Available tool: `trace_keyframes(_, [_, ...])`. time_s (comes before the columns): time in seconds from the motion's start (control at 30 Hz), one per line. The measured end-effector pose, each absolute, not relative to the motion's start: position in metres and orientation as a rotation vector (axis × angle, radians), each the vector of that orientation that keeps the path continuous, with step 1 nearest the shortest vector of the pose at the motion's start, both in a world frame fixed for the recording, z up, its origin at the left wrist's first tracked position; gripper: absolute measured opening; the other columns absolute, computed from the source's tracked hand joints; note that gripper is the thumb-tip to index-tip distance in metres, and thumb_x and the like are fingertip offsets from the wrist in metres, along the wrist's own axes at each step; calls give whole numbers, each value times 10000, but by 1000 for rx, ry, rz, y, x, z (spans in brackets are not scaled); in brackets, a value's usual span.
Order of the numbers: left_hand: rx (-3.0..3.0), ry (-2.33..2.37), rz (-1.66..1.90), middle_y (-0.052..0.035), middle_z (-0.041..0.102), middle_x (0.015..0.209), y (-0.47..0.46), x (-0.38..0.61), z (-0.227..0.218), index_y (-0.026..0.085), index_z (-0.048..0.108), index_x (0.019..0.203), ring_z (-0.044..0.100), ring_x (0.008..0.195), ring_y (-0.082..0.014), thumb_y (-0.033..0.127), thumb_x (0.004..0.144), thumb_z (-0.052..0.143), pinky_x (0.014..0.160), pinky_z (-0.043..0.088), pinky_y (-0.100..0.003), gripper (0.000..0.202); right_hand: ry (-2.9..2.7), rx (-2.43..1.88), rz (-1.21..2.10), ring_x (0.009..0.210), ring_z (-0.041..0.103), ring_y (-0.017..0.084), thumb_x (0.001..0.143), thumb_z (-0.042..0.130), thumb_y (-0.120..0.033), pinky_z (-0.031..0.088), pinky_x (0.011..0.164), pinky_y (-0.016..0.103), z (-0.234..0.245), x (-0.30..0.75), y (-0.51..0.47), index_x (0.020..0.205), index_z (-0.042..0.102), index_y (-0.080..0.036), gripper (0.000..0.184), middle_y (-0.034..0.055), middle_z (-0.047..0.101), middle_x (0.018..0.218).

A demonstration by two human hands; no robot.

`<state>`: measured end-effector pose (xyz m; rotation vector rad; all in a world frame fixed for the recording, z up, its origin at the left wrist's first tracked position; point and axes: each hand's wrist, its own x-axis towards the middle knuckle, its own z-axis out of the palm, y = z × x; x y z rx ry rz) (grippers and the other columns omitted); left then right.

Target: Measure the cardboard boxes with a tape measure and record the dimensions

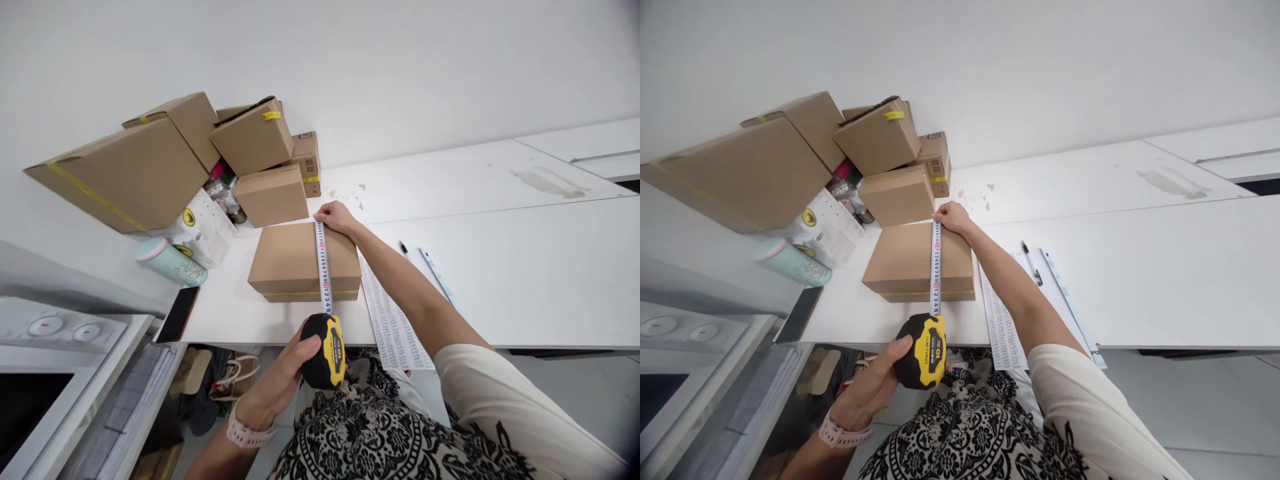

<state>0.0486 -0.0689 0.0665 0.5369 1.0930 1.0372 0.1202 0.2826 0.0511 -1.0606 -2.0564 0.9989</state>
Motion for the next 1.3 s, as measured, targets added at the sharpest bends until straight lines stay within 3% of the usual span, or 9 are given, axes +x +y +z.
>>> trace_keyframes(0.17, [529, 1095, 1063, -121, 703, 1206, -81, 44, 68, 233, 607, 1360, 636, 1134, -298, 506, 800, 759, 962, 502, -407, 641, -2030, -985, 1126, 664, 537, 143, 787, 662, -342, 423, 674, 288, 51, 125, 281, 655, 633, -170, 219, 8, 609, 661])
trace_keyframes(0.43, [429, 1143, 1079, -113, 756, 1097, -82, 40, 79, 223, 598, 1368, 680, 1079, -313, 472, 814, 751, 973, 501, -437, 626, -2094, -986, 1096, 723, 574, 157, 781, 674, -301, 444, 726, 295, 49, 125, 286, 681, 671, -162, 171, 34, 674, 739])
trace_keyframes(0.73, [418, 1164, 1082, -108, 745, 1131, -82, 40, 77, 237, 592, 1377, 662, 1125, -319, 479, 796, 764, 1055, 460, -470, 653, -2129, -983, 1054, 737, 585, 169, 798, 664, -308, 458, 741, 312, 48, 124, 287, 704, 680, -156, 180, 53, 689, 766])
trace_keyframes(1.3, [455, 1116, 1087, -130, 741, 1134, -83, 37, 70, 225, 561, 1411, 645, 1151, -318, 482, 812, 753, 1005, 485, -433, 679, -2130, -970, 1046, 715, 557, 159, 794, 662, -307, 435, 725, 309, 49, 124, 287, 665, 639, -165, 193, 40, 657, 735])
